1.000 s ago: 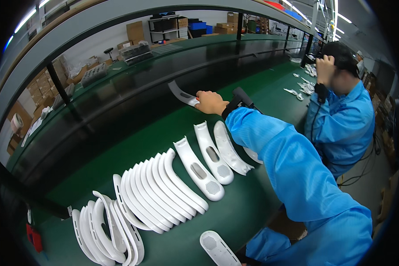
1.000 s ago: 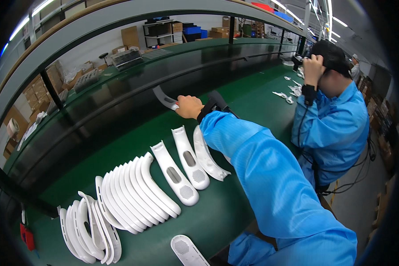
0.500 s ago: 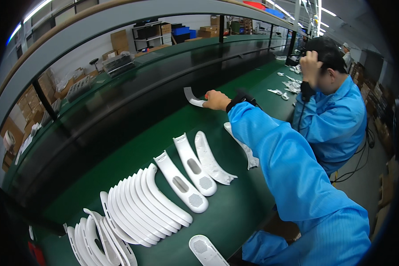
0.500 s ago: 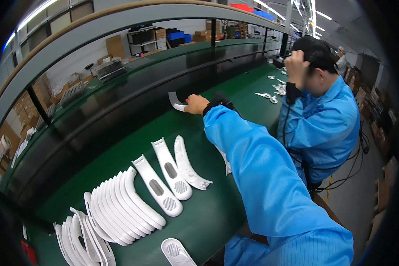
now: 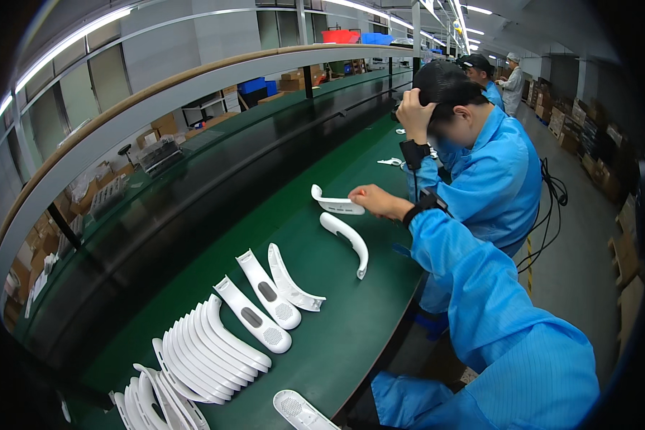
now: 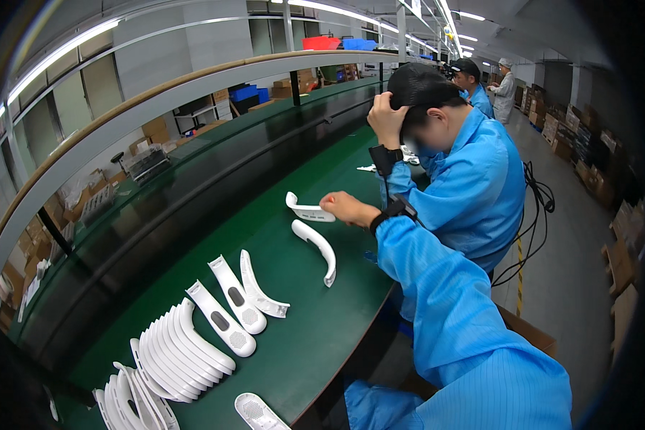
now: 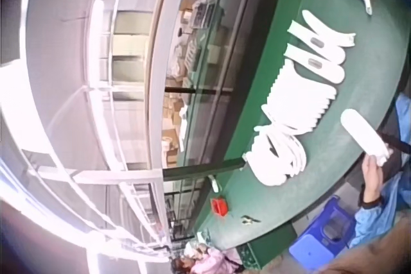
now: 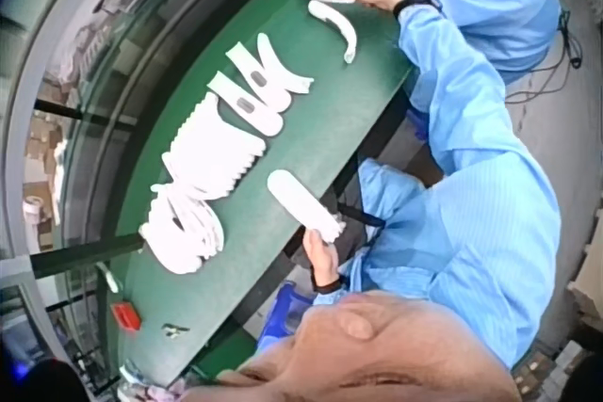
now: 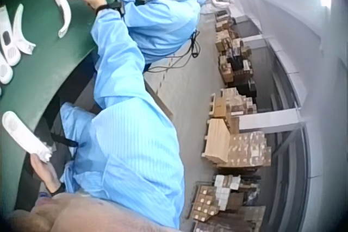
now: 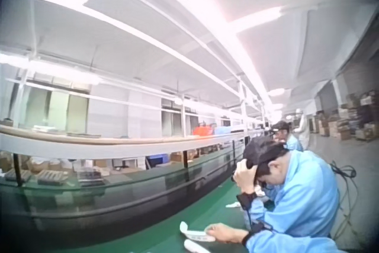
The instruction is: Assembling and inspecting white plastic electronic housing components on a factory line.
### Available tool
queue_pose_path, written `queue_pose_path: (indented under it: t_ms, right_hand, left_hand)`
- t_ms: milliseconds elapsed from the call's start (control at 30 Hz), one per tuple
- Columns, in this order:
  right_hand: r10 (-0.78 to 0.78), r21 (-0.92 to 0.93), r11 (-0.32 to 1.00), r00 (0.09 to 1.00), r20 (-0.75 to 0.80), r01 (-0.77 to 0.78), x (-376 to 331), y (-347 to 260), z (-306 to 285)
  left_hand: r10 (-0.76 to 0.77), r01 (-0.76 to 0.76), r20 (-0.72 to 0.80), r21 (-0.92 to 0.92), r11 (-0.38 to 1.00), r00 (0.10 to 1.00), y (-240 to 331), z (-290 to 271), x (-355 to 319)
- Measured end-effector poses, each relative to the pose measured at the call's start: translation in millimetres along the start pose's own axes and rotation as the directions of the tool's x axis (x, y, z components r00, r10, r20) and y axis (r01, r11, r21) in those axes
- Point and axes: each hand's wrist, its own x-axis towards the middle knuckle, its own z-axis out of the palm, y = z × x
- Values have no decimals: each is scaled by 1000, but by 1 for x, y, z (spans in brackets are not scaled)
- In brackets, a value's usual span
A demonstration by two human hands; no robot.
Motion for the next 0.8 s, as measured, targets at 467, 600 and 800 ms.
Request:
queue_pose_path:
  t_ms: [467,600,800]
  right_hand:
    - [-172,-526,846,979,-110,89,-84,-43,38]
    - [-204,-574,809,976,-76,124,-106,-37,60]
    - [-295,-524,841,927,-233,136,-115,-38,74]
  left_hand:
    - [40,-41,8,31,999,999,-5,-1,-24]
    - [33,-33,22,24,999,999,-7,1,-31]
    - [34,-34,-2,22,999,999,-8,1,-38]
